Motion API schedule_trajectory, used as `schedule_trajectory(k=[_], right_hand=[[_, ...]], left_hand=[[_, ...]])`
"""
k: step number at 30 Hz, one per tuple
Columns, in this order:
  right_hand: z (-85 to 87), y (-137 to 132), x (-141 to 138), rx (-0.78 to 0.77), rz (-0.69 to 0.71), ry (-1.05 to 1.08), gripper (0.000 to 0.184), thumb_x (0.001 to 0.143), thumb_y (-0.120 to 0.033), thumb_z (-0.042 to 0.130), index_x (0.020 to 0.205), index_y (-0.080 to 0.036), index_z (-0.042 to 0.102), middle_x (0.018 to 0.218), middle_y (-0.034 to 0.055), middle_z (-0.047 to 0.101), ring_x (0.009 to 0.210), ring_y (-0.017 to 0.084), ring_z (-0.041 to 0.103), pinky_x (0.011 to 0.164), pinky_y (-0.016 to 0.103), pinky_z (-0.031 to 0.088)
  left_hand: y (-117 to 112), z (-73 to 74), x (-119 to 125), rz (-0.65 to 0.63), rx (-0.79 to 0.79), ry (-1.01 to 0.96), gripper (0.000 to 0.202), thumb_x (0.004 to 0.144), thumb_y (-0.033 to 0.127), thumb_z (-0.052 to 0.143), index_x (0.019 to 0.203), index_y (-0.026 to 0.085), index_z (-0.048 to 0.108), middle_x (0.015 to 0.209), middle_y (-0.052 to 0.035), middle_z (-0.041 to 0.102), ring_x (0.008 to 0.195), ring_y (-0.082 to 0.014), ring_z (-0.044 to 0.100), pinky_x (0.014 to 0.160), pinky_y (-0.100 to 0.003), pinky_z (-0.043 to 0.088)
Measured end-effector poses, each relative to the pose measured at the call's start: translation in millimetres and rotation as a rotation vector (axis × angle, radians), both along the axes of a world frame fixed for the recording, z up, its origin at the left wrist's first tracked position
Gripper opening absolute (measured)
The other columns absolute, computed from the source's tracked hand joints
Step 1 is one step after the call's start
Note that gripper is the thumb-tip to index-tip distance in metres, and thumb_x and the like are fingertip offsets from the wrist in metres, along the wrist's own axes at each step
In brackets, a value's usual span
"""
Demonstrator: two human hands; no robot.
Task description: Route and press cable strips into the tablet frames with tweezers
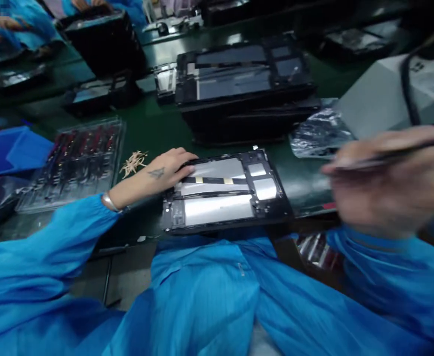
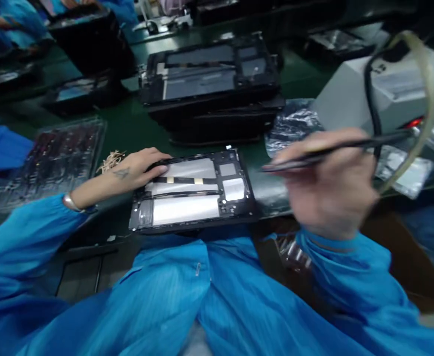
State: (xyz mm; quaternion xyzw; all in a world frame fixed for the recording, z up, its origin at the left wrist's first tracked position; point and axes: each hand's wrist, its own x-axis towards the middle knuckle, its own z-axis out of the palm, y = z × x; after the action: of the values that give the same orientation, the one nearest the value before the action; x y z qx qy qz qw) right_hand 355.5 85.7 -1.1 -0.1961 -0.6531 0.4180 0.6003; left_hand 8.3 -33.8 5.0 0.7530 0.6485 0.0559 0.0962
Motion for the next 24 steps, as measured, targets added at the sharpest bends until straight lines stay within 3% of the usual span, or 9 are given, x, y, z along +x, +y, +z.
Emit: schedule_trajectory(k=[2,4,6,13,24], right_hand=[[16.4,-7,-60,-0.027,0.297,-0.054,0.016,0.089,-0.044,0.074,0.089,-0.028,0.078,0.083,0.0018,0.071,0.073,0.017,0.071,0.064,0.032,0.06],[22.5,-9,-102,0.053,0.364,-0.251,0.013,0.091,-0.037,0.073,0.09,-0.026,0.078,0.087,0.0014,0.072,0.075,0.015,0.069,0.067,0.03,0.059],[18.9,-6,-124,0.127,0.369,-0.406,0.014,0.093,-0.036,0.07,0.09,-0.024,0.076,0.087,0.0006,0.071,0.076,0.013,0.067,0.068,0.028,0.057],[-4.3,8,-133,0.057,0.346,-0.597,0.019,0.096,-0.04,0.066,0.092,-0.023,0.072,0.088,0.001,0.071,0.079,0.015,0.069,0.063,0.026,0.054],[1.5,11,-135,0.051,0.33,-0.712,0.02,0.095,-0.043,0.066,0.092,-0.025,0.073,0.089,0.0014,0.071,0.08,0.017,0.07,0.058,0.025,0.055]], left_hand=[[1,-12.9,3,0.013,0.103,-0.078,0.044,0.108,0.036,0.031,0.129,0.01,0.059,0.116,-0.0124,0.062,0.108,-0.0241,0.058,0.097,-0.037,0.048],[0,-18.2,4,0.005,0.137,-0.131,0.042,0.108,0.033,0.029,0.123,0.01,0.061,0.112,-0.0124,0.061,0.104,-0.0243,0.057,0.094,-0.038,0.047],[-5,-18.5,1,-0.027,0.122,-0.175,0.04,0.108,0.032,0.03,0.121,0.01,0.06,0.109,-0.0117,0.061,0.1,-0.0235,0.057,0.09,-0.037,0.047],[-21,-23.0,-10,-0.031,0.125,-0.218,0.035,0.11,0.033,0.031,0.123,0.016,0.059,0.11,-0.0082,0.059,0.1,-0.0215,0.057,0.087,-0.034,0.048],[-19,-27.9,-6,-0.001,0.14,-0.192,0.039,0.108,0.034,0.027,0.12,0.017,0.061,0.109,-0.0095,0.06,0.101,-0.0235,0.058,0.084,-0.036,0.048]])
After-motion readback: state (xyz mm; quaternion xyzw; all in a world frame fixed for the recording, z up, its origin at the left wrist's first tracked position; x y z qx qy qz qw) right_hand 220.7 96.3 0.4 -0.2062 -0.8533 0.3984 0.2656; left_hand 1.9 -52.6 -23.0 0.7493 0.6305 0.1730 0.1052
